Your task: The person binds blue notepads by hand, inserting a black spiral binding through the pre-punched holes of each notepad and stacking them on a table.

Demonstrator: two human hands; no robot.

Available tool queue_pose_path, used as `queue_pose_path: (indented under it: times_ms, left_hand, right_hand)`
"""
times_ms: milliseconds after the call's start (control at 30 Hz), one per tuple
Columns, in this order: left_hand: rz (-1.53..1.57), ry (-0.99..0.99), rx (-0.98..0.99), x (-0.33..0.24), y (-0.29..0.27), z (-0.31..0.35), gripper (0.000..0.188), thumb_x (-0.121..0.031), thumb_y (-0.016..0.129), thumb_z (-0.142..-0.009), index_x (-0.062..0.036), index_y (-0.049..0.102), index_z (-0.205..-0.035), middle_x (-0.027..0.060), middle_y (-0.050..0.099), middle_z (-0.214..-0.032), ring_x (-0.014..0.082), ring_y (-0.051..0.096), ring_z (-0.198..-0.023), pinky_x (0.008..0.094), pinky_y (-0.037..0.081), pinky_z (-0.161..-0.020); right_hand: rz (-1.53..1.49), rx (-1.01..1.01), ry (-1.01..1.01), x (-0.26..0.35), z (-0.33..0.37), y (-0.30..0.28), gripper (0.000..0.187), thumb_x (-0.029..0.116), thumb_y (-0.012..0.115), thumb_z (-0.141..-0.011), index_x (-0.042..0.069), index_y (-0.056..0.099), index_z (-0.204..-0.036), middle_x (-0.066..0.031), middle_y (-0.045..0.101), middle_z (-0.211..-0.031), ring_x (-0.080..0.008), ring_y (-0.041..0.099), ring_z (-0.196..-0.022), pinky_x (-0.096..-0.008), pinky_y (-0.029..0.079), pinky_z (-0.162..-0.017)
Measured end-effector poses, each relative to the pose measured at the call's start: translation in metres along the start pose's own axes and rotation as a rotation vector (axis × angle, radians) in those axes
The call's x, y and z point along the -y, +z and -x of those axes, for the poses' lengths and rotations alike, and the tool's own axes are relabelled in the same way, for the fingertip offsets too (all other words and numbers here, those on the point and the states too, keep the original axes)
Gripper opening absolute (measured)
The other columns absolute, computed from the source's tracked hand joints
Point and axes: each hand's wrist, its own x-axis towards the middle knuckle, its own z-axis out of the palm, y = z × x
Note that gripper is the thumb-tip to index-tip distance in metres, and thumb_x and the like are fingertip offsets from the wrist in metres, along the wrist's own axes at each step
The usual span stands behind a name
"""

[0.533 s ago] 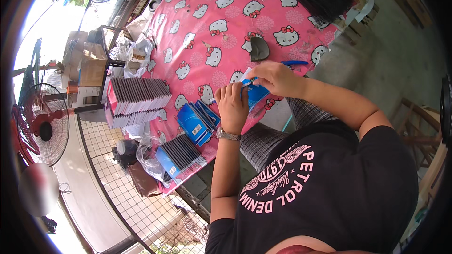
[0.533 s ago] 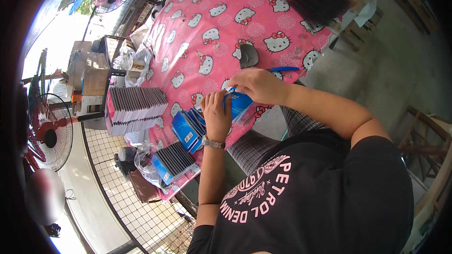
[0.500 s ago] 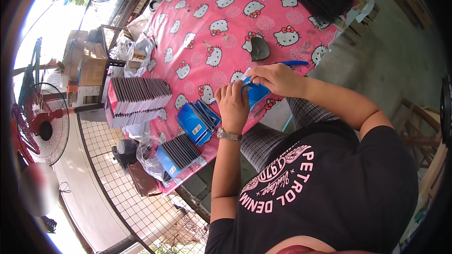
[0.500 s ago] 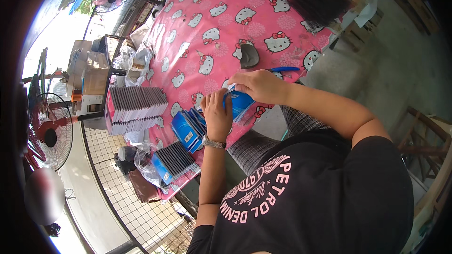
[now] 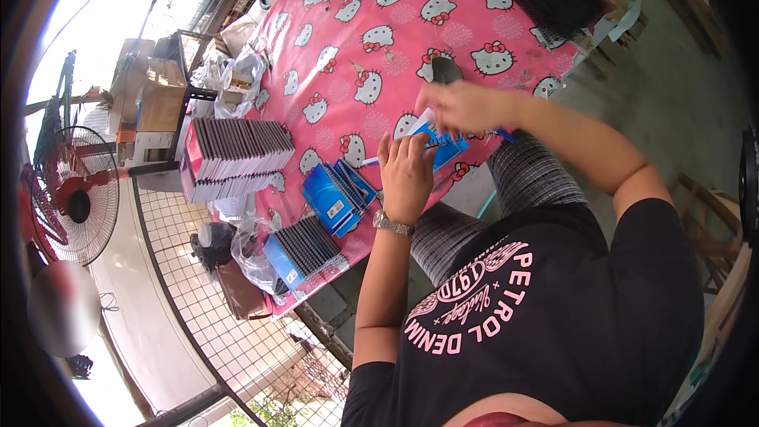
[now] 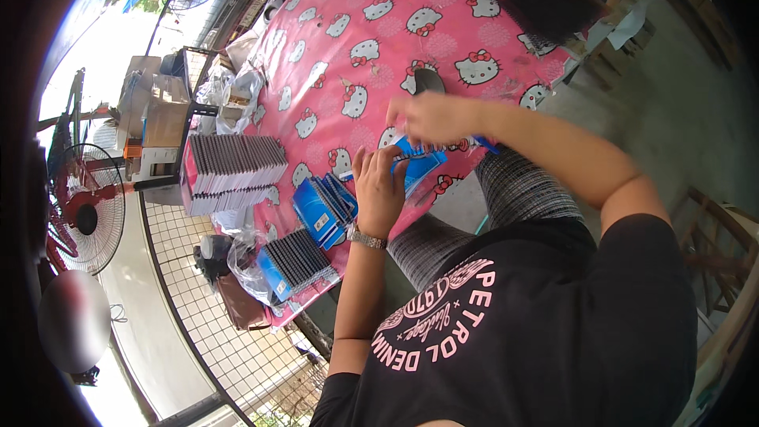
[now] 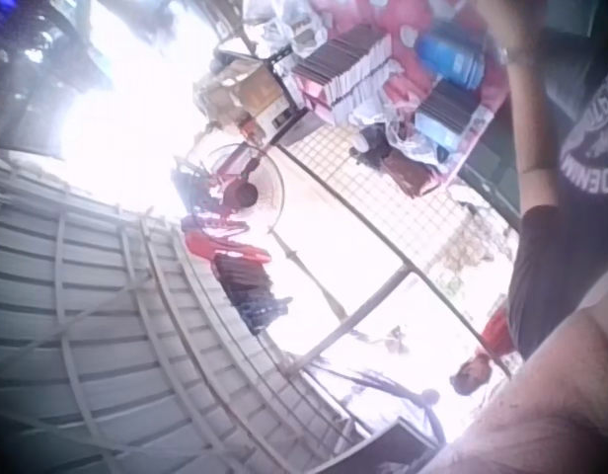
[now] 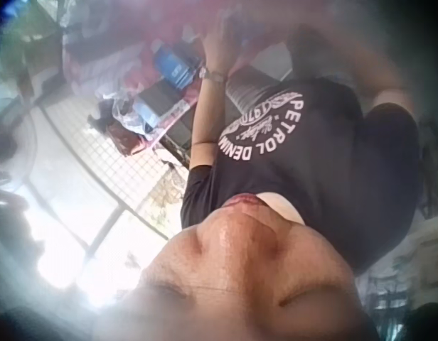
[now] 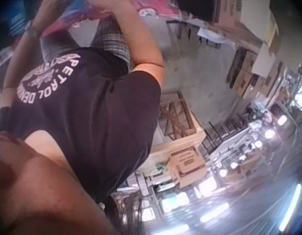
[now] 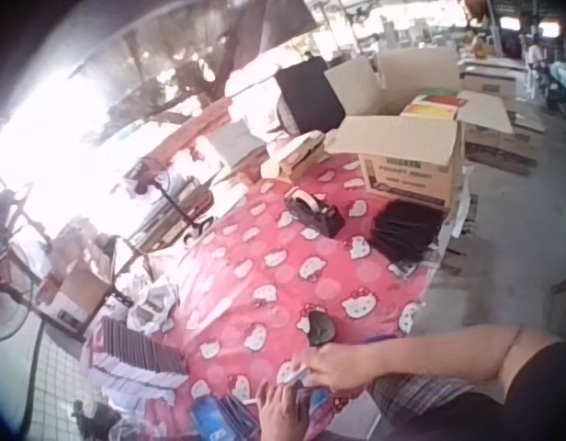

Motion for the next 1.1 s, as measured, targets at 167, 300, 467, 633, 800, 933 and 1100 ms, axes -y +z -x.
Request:
queue_pose_path:
  times_ms: [167, 300, 467, 633, 800, 933, 1100]
  left_hand:
    - [-0.196, 0.007, -0.005, -0.005, -0.005, -0.009, 0.024, -0.026, 0.065, -0.091, -0.0118, 0.060, -0.110, 0.0084, 0.063, -0.113, 0.0307, 0.056, -0.114, 0.0545, 0.028, -0.112]
    - [-0.307, -0.176, -0.111, -0.004, 0.002, 0.005, 0.028, -0.031, 0.072, -0.086, -0.0133, 0.062, -0.106, 0.0082, 0.061, -0.114, 0.0338, 0.052, -0.115, 0.0557, 0.030, -0.109]
    - [-0.037, -0.112, -0.124, 0.006, 0.005, 0.002, 0.034, -0.023, 0.079, -0.078, -0.0089, 0.064, -0.104, 0.0115, 0.060, -0.103, 0.0336, 0.053, -0.100, 0.0465, 0.041, -0.089]
    - [0.007, -0.099, -0.137, 0.002, 0.004, -0.004, 0.036, -0.022, 0.080, -0.074, -0.0069, 0.063, -0.102, 0.0107, 0.061, -0.100, 0.0336, 0.054, -0.099, 0.0459, 0.042, -0.089]
    - [0.022, -0.087, -0.154, 0.008, 0.006, -0.001, 0.036, -0.019, 0.079, -0.075, -0.0031, 0.060, -0.101, 0.0127, 0.061, -0.098, 0.0350, 0.054, -0.098, 0.0463, 0.043, -0.087]
    - [0.043, -0.092, -0.138, 0.011, 0.003, -0.001, 0.037, -0.018, 0.078, -0.075, -0.0022, 0.058, -0.101, 0.0136, 0.061, -0.097, 0.0360, 0.053, -0.097, 0.0470, 0.043, -0.086]
    - [0.097, -0.152, -0.115, 0.011, 0.002, 0.002, 0.035, -0.016, 0.076, -0.074, -0.0048, 0.060, -0.102, 0.0135, 0.059, -0.100, 0.0354, 0.054, -0.100, 0.0464, 0.044, -0.089]
  right_hand:
    - [0.960, -0.416, -0.478, -0.104, -0.074, -0.043, 0.034, 0.012, 0.073, -0.070, 0.004, 0.059, -0.100, -0.0153, 0.048, -0.144, -0.0355, 0.039, -0.136, -0.0473, 0.037, -0.111]
    - [0.415, -0.193, -0.418, -0.076, -0.071, -0.048, 0.035, 0.014, 0.074, -0.072, 0.003, 0.064, -0.103, -0.0147, 0.051, -0.139, -0.0312, 0.047, -0.130, -0.0427, 0.039, -0.108]
    - [-0.028, 0.200, -0.321, -0.038, -0.029, -0.020, 0.043, 0.022, 0.074, -0.074, 0.003, 0.069, -0.112, -0.0116, 0.057, -0.130, -0.0228, 0.055, -0.120, -0.0366, 0.042, -0.102]
    - [-0.457, 0.359, -0.431, -0.024, -0.011, -0.024, 0.043, 0.025, 0.077, -0.070, 0.002, 0.071, -0.106, -0.0095, 0.059, -0.122, -0.0221, 0.055, -0.116, -0.0350, 0.042, -0.100]
    - [-0.226, 0.207, -0.318, -0.031, -0.025, -0.025, 0.046, 0.024, 0.077, -0.072, 0.004, 0.068, -0.112, -0.0079, 0.059, -0.117, -0.0192, 0.055, -0.114, -0.0337, 0.042, -0.098]
    - [0.103, 0.178, -0.316, -0.021, -0.031, -0.021, 0.051, 0.027, 0.080, -0.071, 0.005, 0.067, -0.115, -0.0069, 0.060, -0.118, -0.0196, 0.055, -0.114, -0.0330, 0.042, -0.096]
    - [0.054, 0.215, -0.339, -0.025, -0.035, -0.022, 0.051, 0.030, 0.081, -0.072, 0.005, 0.067, -0.114, -0.0069, 0.061, -0.118, -0.0190, 0.055, -0.116, -0.0349, 0.044, -0.096]
